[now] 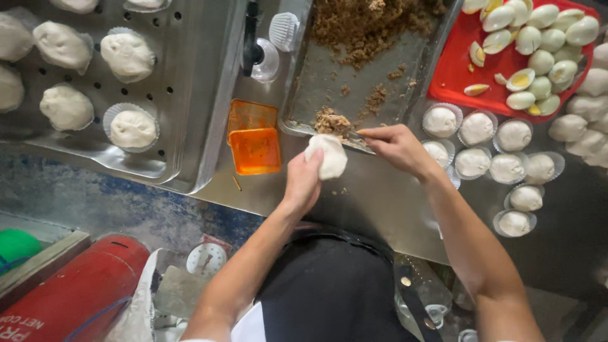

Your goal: The person prepares dough buns by hand, flattening a piece of dough, adding a spoonful of filling and a piece of boiled egg, then pinching and sealing the dough around the ingredients before placing the bun into a paper cup.

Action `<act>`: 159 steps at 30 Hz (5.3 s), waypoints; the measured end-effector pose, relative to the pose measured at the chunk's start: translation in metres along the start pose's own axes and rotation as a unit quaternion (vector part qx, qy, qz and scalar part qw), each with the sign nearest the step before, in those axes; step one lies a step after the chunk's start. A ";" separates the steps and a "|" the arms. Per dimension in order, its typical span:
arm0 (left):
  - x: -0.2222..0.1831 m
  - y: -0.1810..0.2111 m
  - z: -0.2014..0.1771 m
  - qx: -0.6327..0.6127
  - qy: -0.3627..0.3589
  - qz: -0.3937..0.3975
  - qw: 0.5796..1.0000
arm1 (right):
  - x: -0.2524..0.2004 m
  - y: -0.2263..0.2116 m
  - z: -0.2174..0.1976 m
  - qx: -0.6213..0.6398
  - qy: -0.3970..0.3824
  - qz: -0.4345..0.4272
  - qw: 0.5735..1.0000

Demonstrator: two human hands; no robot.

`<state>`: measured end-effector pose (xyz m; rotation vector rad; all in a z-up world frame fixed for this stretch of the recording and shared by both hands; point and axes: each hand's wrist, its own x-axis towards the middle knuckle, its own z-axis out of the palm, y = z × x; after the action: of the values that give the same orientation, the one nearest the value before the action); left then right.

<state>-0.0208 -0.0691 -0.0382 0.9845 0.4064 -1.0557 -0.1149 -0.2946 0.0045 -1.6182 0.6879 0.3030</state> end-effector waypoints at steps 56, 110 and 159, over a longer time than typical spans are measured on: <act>0.010 0.051 0.052 0.019 -0.146 0.020 0.989 | -0.101 -0.050 0.072 -0.211 0.332 -0.097 0.914; -0.018 0.039 0.075 -0.049 -0.253 -0.079 0.963 | -0.097 -0.087 0.037 -0.231 0.290 -0.306 0.877; -0.050 0.043 0.083 0.231 -0.278 -0.018 0.932 | -0.125 -0.049 0.045 0.078 0.219 -0.187 0.954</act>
<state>-0.0202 -0.1052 0.0614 1.0325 -0.3075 -1.4421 -0.1757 -0.2172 0.1065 -1.6376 0.6982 -0.3900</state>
